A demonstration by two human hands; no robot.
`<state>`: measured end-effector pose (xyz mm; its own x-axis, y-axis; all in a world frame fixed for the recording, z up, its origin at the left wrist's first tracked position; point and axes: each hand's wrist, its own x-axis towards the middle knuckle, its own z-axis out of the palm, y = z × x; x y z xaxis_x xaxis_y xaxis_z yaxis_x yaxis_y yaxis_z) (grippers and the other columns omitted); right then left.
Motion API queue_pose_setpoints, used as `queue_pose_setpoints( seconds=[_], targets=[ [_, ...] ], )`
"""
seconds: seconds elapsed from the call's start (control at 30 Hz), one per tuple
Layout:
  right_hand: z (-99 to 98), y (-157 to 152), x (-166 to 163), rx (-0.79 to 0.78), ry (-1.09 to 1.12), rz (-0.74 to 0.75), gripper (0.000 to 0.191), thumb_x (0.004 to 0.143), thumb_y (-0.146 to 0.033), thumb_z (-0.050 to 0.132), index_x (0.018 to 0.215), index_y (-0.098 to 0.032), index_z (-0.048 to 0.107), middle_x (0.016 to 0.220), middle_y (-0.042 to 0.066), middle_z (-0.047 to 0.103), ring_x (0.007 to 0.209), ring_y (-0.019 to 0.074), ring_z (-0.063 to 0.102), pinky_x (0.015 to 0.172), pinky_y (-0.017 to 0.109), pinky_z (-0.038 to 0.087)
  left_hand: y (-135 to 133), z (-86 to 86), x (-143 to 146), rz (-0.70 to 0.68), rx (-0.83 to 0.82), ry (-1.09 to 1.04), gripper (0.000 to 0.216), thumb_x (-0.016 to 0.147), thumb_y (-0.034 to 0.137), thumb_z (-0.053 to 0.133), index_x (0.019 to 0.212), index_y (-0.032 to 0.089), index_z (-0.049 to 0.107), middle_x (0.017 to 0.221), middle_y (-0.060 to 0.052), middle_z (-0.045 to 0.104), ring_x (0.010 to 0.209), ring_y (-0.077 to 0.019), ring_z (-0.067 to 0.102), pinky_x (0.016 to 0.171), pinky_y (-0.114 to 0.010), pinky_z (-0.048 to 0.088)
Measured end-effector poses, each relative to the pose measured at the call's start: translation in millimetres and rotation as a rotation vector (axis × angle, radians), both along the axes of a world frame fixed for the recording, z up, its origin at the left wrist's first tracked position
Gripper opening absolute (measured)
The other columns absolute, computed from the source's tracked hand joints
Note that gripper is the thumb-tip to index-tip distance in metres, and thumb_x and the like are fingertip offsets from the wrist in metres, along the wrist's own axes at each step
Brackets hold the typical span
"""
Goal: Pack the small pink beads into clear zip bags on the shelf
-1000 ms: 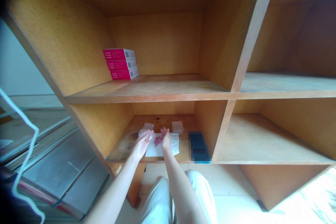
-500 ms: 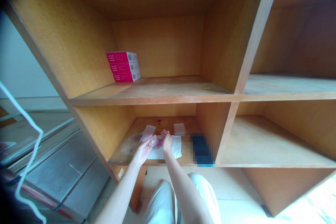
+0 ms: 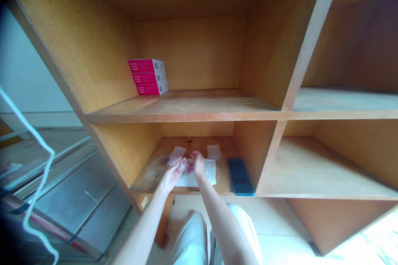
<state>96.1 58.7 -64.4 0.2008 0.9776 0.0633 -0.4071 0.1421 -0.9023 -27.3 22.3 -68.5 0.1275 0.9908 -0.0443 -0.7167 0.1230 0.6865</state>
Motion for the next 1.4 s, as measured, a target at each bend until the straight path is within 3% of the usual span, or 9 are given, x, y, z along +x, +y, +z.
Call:
queue_pose_setpoints(
  seconds=[0.23,0.37,0.57,0.7,0.8,1.03,1.23,1.4],
  targets=[
    [14.3,-15.5,2.1,-0.017,-0.411,-0.160,0.007,0.064,-0.026,0.052,0.068,-0.021,0.053,0.058,0.001,0.060,0.056,0.0176,0.056,0.056,0.028,0.042,-3.0,3.7,0.3,0.032,0.033,-0.042,0.030,0.072,0.008,0.057,0.100,0.017,0.058,0.106,-0.007,0.063,0.105,-0.0164,0.055,0.093,-0.031,0.042],
    [22.4,-31.5,-0.5,-0.131,-0.451,0.039,0.012,0.067,-0.031,0.053,0.064,-0.021,0.047,0.039,-0.003,0.051,0.035,0.0145,0.047,0.041,0.027,0.036,-4.3,2.6,-0.7,0.027,0.076,-0.032,0.031,0.070,0.010,0.060,0.099,0.019,0.058,0.108,-0.005,0.062,0.106,-0.0168,0.055,0.093,-0.030,0.041],
    [27.8,-48.3,-8.0,-0.192,-0.287,0.255,0.019,0.064,-0.032,0.056,0.069,-0.021,0.041,0.052,0.001,0.059,0.037,0.0158,0.054,0.035,0.024,0.037,-6.6,2.0,-1.0,0.001,0.111,0.026,0.035,0.072,0.013,0.061,0.105,0.022,0.054,0.116,-0.005,0.057,0.107,-0.0173,0.053,0.087,-0.030,0.044],
    [23.2,-47.4,-13.3,-0.118,-0.093,0.199,0.025,0.059,-0.026,0.061,0.073,-0.020,0.042,0.057,-0.001,0.059,0.048,0.0151,0.058,0.043,0.024,0.044,-7.9,2.3,-1.0,-0.047,0.131,0.018,0.041,0.075,0.013,0.057,0.114,0.025,0.048,0.120,-0.005,0.055,0.103,-0.0154,0.055,0.083,-0.027,0.046],
    [22.8,-44.9,-13.3,-0.034,-0.050,0.120,0.026,0.057,-0.023,0.061,0.074,-0.020,0.042,0.060,-0.004,0.056,0.047,0.0109,0.054,0.042,0.021,0.042,-8.4,1.8,-1.4,-0.092,0.132,-0.003,0.051,0.076,0.012,0.055,0.123,0.026,0.041,0.119,-0.005,0.055,0.100,-0.0143,0.057,0.086,-0.028,0.045],
    [35.8,-46.4,0.7,0.082,-0.190,-0.008,0.017,0.066,-0.026,0.053,0.077,-0.022,0.041,0.056,-0.006,0.049,0.041,0.0095,0.045,0.038,0.021,0.036,-6.8,0.5,-2.1,-0.123,0.045,-0.083,0.037,0.081,0.026,0.052,0.116,0.015,0.050,0.120,-0.012,0.055,0.114,-0.0192,0.048,0.101,-0.033,0.034],
    [28.5,-44.4,7.0,0.169,-0.336,0.002,0.013,0.070,-0.028,0.049,0.079,-0.022,0.042,0.057,-0.004,0.050,0.046,0.0121,0.048,0.043,0.023,0.039,-6.7,-0.5,-1.8,-0.079,-0.006,-0.027,0.036,0.079,0.011,0.051,0.115,0.013,0.051,0.113,-0.012,0.060,0.111,-0.0186,0.051,0.103,-0.033,0.033],
    [23.9,-37.3,14.6,0.203,-0.455,-0.079,0.013,0.072,-0.030,0.049,0.080,-0.020,0.048,0.071,0.002,0.056,0.060,0.0146,0.053,0.052,0.025,0.042,-8.6,-0.1,-2.5,-0.076,0.000,-0.011,0.041,0.077,0.004,0.047,0.117,0.013,0.049,0.117,-0.011,0.058,0.113,-0.0190,0.050,0.105,-0.035,0.031]
  ],
)
